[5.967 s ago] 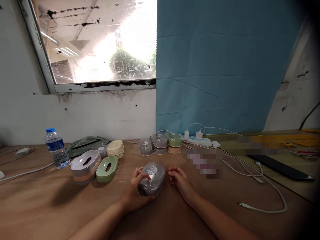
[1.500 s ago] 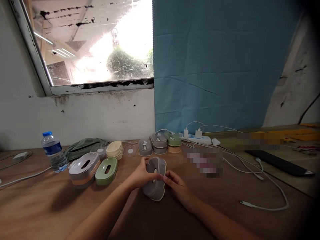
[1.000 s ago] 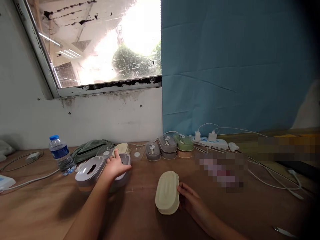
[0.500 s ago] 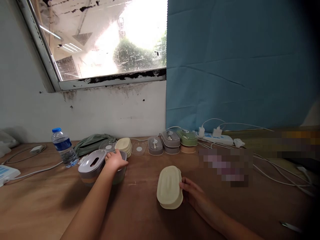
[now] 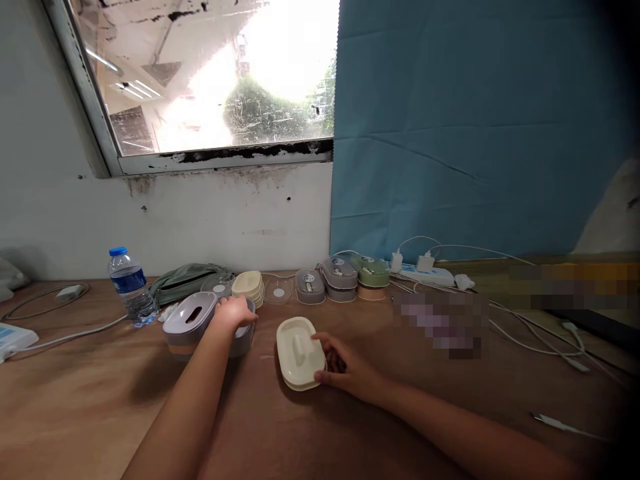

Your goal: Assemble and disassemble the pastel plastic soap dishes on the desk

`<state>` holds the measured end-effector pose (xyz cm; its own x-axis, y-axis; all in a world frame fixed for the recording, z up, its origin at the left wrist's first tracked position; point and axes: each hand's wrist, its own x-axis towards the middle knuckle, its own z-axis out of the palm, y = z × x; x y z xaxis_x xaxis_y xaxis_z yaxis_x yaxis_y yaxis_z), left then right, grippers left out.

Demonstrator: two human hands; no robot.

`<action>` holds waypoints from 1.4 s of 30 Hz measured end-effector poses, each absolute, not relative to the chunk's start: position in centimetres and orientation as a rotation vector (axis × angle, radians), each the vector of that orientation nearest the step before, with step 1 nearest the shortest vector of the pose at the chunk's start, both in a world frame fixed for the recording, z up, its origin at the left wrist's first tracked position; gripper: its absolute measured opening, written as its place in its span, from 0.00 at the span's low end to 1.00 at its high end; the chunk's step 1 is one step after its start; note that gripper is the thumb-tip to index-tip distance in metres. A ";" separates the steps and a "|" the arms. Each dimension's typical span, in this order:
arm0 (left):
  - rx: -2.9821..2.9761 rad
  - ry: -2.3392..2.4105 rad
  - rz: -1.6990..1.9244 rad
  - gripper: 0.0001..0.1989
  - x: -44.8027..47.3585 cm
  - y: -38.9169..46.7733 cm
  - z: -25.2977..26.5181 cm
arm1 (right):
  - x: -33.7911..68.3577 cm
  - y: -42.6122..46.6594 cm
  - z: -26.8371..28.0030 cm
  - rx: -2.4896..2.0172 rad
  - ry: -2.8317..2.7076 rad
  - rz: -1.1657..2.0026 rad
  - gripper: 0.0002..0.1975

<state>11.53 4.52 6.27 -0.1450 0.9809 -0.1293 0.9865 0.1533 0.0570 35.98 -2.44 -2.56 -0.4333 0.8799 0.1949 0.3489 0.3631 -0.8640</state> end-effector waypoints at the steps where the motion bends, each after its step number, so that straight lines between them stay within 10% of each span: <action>1: 1.961 2.252 -0.062 0.31 11.3 4.5 6.5 | 35.5 -2.2 -2.3 -1.056 -2.062 0.920 0.25; 25: 2.043 2.073 -0.187 0.32 10.3 5.2 6.4 | 30.7 5.5 -2.9 -1.167 -2.101 -0.154 0.15; 42: 2.076 1.987 -0.031 0.30 9.4 5.0 6.7 | 33.1 11.3 -4.8 -1.357 -2.084 -0.187 0.31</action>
